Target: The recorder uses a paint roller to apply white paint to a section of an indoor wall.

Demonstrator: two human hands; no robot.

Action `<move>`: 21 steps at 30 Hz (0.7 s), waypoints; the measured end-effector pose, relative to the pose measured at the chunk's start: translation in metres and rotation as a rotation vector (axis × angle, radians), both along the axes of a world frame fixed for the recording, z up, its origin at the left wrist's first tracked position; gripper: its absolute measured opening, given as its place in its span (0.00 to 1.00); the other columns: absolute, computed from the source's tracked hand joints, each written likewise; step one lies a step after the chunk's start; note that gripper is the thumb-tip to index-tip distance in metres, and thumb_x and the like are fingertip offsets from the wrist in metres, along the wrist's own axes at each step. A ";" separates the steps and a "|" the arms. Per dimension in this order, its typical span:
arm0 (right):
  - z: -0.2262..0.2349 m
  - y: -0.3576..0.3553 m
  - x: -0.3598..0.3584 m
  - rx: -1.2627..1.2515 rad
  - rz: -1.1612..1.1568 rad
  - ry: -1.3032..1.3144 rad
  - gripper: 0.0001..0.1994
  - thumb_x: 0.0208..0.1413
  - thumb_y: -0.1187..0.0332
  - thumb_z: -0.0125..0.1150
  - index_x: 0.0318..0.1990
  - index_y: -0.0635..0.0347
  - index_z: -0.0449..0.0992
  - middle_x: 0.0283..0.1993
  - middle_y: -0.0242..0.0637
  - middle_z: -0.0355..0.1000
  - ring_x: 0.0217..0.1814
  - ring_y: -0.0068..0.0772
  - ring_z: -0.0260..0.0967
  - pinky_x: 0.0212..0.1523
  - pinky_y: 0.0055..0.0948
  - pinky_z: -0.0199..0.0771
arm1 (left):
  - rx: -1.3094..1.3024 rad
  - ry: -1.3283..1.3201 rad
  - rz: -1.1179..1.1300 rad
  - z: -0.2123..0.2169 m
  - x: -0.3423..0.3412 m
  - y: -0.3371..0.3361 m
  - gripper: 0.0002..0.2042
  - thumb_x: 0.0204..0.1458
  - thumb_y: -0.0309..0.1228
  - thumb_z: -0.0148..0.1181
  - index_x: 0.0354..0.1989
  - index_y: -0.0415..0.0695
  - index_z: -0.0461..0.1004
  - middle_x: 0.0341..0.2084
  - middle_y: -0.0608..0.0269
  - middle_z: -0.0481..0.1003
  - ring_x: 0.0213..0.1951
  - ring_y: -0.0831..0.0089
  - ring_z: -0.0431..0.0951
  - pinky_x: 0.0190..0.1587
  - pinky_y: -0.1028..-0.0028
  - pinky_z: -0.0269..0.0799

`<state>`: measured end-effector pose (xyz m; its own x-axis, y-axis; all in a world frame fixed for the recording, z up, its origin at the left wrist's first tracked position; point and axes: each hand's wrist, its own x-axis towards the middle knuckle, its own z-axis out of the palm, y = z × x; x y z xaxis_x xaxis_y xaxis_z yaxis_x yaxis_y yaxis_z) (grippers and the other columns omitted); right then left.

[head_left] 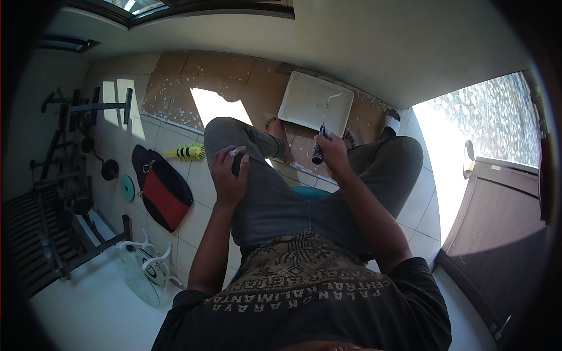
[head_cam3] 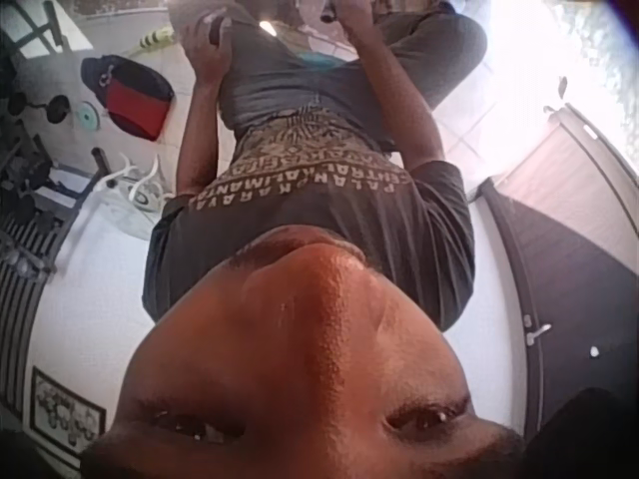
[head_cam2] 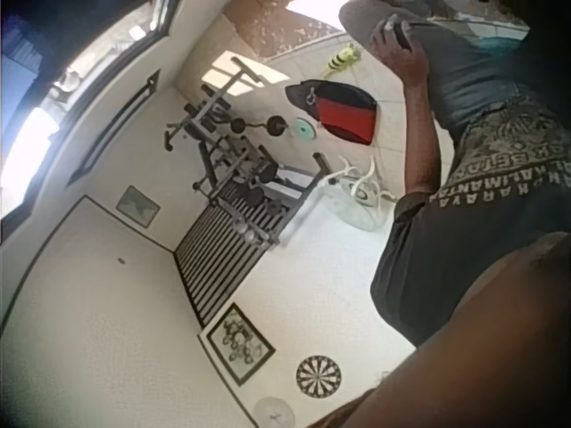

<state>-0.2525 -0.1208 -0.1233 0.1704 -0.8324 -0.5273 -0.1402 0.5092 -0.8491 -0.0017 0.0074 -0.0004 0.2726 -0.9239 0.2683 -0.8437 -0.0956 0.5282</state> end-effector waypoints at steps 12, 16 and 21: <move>0.070 0.005 0.075 -0.067 -0.012 0.028 0.16 0.56 0.63 0.62 0.41 0.71 0.76 0.27 0.36 0.71 0.28 0.26 0.67 0.33 0.30 0.66 | -0.019 0.001 0.003 0.001 0.003 0.002 0.10 0.56 0.32 0.61 0.43 0.42 0.79 0.42 0.56 0.76 0.48 0.56 0.73 0.53 0.60 0.68; 0.061 -0.014 0.119 -0.054 -0.131 -0.241 0.15 0.57 0.63 0.62 0.38 0.71 0.75 0.25 0.35 0.69 0.24 0.23 0.65 0.27 0.28 0.64 | -0.032 0.032 0.000 -0.003 0.007 0.003 0.10 0.56 0.32 0.61 0.43 0.43 0.80 0.41 0.56 0.76 0.48 0.56 0.74 0.53 0.59 0.67; 0.100 -0.039 0.151 -0.136 -0.086 -0.237 0.15 0.58 0.66 0.62 0.42 0.73 0.72 0.23 0.30 0.67 0.22 0.19 0.62 0.23 0.25 0.61 | -0.032 0.066 0.002 0.000 0.010 0.006 0.09 0.56 0.31 0.61 0.43 0.43 0.80 0.41 0.56 0.76 0.48 0.57 0.74 0.53 0.60 0.67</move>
